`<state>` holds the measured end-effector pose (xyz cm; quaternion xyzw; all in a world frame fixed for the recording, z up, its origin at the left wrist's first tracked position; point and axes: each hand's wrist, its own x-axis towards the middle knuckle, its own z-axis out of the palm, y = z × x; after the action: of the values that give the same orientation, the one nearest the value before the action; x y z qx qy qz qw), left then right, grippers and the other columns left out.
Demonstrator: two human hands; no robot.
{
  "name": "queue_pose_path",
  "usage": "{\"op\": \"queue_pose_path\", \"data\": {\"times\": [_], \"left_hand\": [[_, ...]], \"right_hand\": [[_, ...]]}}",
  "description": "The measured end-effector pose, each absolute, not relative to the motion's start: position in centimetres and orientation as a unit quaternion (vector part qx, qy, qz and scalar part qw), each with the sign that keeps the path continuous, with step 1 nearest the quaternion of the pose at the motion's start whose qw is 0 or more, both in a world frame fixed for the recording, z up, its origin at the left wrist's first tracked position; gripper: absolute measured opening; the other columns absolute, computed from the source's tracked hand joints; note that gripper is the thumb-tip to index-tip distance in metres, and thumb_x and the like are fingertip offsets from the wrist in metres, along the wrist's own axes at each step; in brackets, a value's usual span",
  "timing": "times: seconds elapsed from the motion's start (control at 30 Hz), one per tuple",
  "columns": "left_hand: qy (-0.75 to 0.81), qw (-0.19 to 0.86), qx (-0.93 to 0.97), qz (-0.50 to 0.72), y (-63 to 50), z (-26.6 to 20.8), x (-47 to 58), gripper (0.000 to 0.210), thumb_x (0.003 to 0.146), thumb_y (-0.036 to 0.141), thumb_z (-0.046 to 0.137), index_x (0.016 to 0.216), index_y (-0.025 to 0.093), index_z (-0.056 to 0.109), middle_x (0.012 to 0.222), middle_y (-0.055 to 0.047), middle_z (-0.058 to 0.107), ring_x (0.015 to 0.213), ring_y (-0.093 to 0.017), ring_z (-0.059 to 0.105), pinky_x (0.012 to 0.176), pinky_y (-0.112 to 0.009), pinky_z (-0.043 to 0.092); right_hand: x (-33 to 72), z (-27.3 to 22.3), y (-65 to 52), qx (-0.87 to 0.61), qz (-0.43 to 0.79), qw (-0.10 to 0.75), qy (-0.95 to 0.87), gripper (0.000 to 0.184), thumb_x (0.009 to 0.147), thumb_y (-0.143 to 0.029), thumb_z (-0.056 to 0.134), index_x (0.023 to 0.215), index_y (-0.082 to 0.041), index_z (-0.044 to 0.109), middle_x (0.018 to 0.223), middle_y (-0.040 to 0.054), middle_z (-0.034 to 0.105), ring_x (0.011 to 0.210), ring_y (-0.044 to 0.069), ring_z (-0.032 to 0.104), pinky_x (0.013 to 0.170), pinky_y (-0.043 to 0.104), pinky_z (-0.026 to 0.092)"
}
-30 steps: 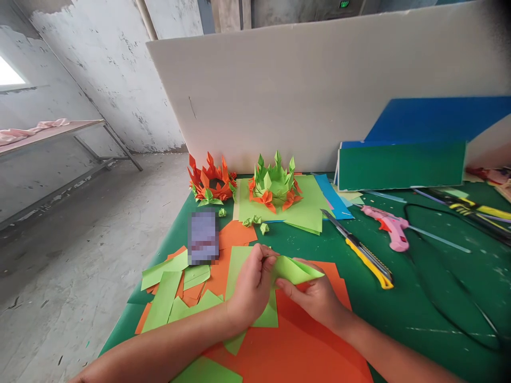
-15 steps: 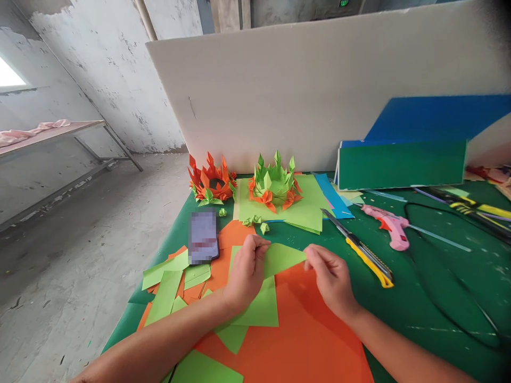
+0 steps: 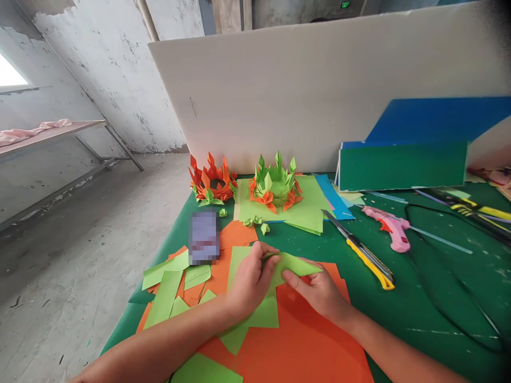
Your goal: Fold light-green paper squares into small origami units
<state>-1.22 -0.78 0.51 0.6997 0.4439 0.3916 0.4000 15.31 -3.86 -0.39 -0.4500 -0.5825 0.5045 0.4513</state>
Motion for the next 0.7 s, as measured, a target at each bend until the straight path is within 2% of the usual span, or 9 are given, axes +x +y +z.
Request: {"op": "queue_pose_path", "data": {"times": [0.13,0.2,0.33,0.43,0.53,0.6,0.7], "left_hand": [[0.417,0.510,0.645,0.385,-0.7,1.3,-0.9,0.041,0.072,0.032,0.076,0.102,0.021,0.049,0.089,-0.001,0.063,0.081,-0.017,0.059,0.070,-0.026,0.047],[0.405,0.556,0.621,0.376,-0.6,1.7,-0.8,0.038,0.071,0.033,0.078,0.097,0.019,0.054,0.096,-0.004,0.065,0.088,-0.019,0.060,0.075,-0.028,0.049],[0.389,0.606,0.606,0.338,-0.3,1.8,-0.9,0.031,0.072,0.036,0.076,0.092,0.016,0.062,0.090,-0.005,0.067,0.085,-0.020,0.062,0.073,-0.030,0.050],[0.398,0.584,0.595,0.382,0.1,1.2,-1.1,0.031,0.072,0.036,0.076,0.092,0.017,0.061,0.087,-0.003,0.064,0.085,-0.018,0.059,0.073,-0.028,0.048],[0.420,0.556,0.584,0.416,0.2,0.8,-1.1,0.033,0.073,0.038,0.076,0.095,0.019,0.060,0.071,0.002,0.052,0.066,-0.011,0.050,0.062,-0.024,0.043],[0.418,0.553,0.582,0.425,0.2,0.9,-1.1,0.033,0.075,0.039,0.074,0.097,0.019,0.060,0.068,0.004,0.047,0.062,-0.010,0.046,0.060,-0.024,0.041],[0.408,0.557,0.574,0.441,0.3,1.2,-1.1,0.032,0.077,0.038,0.073,0.098,0.019,0.058,0.069,0.003,0.048,0.064,-0.010,0.047,0.063,-0.024,0.041]], "right_hand": [[15.9,-0.8,-3.6,-0.469,0.475,0.459,-0.586,0.026,0.088,-0.040,0.059,0.074,-0.019,0.068,0.071,0.0025,0.064,0.069,0.018,0.059,0.061,0.027,0.050],[16.1,-1.0,-3.5,-0.478,0.463,0.455,-0.591,0.028,0.088,-0.041,0.058,0.073,-0.020,0.068,0.067,0.0019,0.064,0.068,0.018,0.060,0.063,0.028,0.051],[16.4,-1.1,-3.6,-0.500,0.448,0.445,-0.592,0.032,0.088,-0.042,0.058,0.067,-0.020,0.067,0.056,-0.0003,0.060,0.058,0.016,0.058,0.061,0.028,0.052],[16.6,-1.2,-3.5,-0.519,0.431,0.490,-0.552,0.032,0.086,-0.043,0.060,0.068,-0.019,0.068,0.063,0.0023,0.066,0.063,0.019,0.063,0.062,0.029,0.053],[16.8,-1.3,-3.2,-0.536,0.401,0.547,-0.503,0.033,0.084,-0.045,0.063,0.065,-0.018,0.069,0.069,0.0056,0.072,0.071,0.023,0.068,0.067,0.030,0.055],[16.9,-1.5,-3.0,-0.540,0.378,0.569,-0.491,0.034,0.082,-0.045,0.065,0.061,-0.019,0.068,0.070,0.0066,0.073,0.073,0.024,0.069,0.070,0.032,0.055],[17.4,-2.2,-2.6,-0.552,0.360,0.589,-0.469,0.036,0.082,-0.046,0.066,0.058,-0.019,0.067,0.064,0.0061,0.071,0.068,0.023,0.067,0.068,0.032,0.054]]}}
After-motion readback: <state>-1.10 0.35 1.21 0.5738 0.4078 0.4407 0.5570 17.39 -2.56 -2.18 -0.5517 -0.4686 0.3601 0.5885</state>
